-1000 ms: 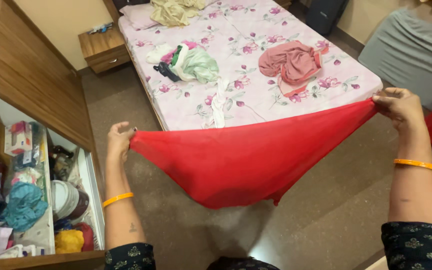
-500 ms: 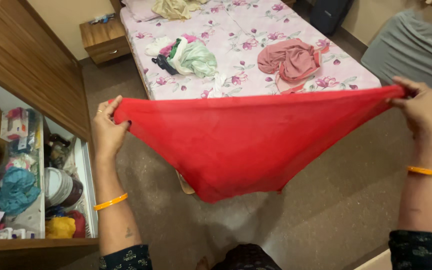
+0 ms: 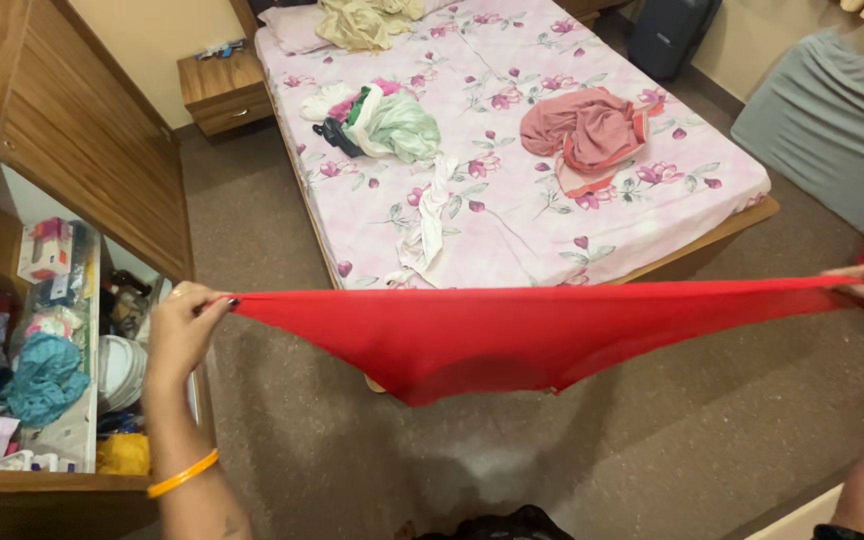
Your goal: The person folds a pink garment and a red garment on a bed, then places the folded pink garment into a wardrobe. The person handles the garments by hand, smoothing and folding them into neat rectangles before storing one.
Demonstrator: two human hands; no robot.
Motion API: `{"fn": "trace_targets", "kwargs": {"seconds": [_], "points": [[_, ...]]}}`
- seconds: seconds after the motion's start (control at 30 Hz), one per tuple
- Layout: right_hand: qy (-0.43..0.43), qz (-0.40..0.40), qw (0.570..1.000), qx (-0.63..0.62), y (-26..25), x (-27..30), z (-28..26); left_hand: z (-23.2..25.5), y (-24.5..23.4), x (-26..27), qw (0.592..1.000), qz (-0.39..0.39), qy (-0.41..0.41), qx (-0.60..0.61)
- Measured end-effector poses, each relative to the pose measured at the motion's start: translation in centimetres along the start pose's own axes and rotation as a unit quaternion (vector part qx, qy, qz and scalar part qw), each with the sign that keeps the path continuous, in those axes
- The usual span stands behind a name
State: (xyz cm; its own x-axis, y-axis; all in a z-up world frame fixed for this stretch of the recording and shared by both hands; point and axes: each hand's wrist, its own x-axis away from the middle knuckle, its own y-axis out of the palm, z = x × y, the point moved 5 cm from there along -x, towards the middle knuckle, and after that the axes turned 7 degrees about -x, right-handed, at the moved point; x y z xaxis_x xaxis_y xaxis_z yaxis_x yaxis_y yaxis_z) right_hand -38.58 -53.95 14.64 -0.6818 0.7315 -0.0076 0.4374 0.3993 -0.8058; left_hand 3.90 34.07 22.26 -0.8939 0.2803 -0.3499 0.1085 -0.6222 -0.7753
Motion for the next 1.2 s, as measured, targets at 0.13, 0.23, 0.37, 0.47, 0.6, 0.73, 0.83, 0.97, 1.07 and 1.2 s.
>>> {"fn": "trace_targets", "kwargs": {"seconds": [0.13, 0.23, 0.37, 0.47, 0.6, 0.73, 0.83, 0.97, 1.07, 1.2], "points": [[0.045, 0.006, 0.981, -0.190, -0.5, 1.6, 1.5, -1.0, -1.3, 1.6, 0.937, -0.028, 0.025, 0.347], [0.033, 0.026, 0.916, -0.399, -0.2, 2.0, 1.6, -3.5, 0.3, 1.0, 0.797, -0.033, 0.022, 0.603], [0.003, 0.052, 0.779, -0.624, 2.8, -1.1, -1.0, -7.6, 7.0, -2.3, 0.797, 0.016, -0.100, 0.595], [0.143, 0.154, 0.883, -0.420, 8.6, -4.1, -4.4, -9.0, 12.5, -4.3, 0.974, 0.038, -0.185, 0.126], [-0.006, 0.216, 0.953, -0.210, 13.8, -2.7, -12.5, -3.8, 20.6, -3.1, 0.972, 0.066, -0.144, 0.176], [-0.006, 0.118, 0.952, -0.282, 20.4, 3.1, -21.0, 7.8, 28.0, 1.0, 0.970, -0.020, 0.001, 0.243], [-0.046, 0.078, 0.947, -0.309, 24.1, 8.9, -26.6, 14.1, 33.3, 5.9, 0.894, -0.145, -0.162, 0.392], [-0.121, 0.093, 0.934, -0.324, 26.3, 15.5, -31.1, 21.0, 34.8, 9.7, 0.831, -0.150, -0.142, 0.517], [-0.071, 0.039, 0.940, -0.330, 27.0, 18.1, -31.5, 23.2, 33.8, 11.2, 0.833, -0.151, -0.177, 0.502], [-0.149, 0.069, 0.938, -0.305, 26.2, 19.6, -32.1, 24.1, 34.2, 11.6, 0.807, -0.158, -0.214, 0.526]]}}
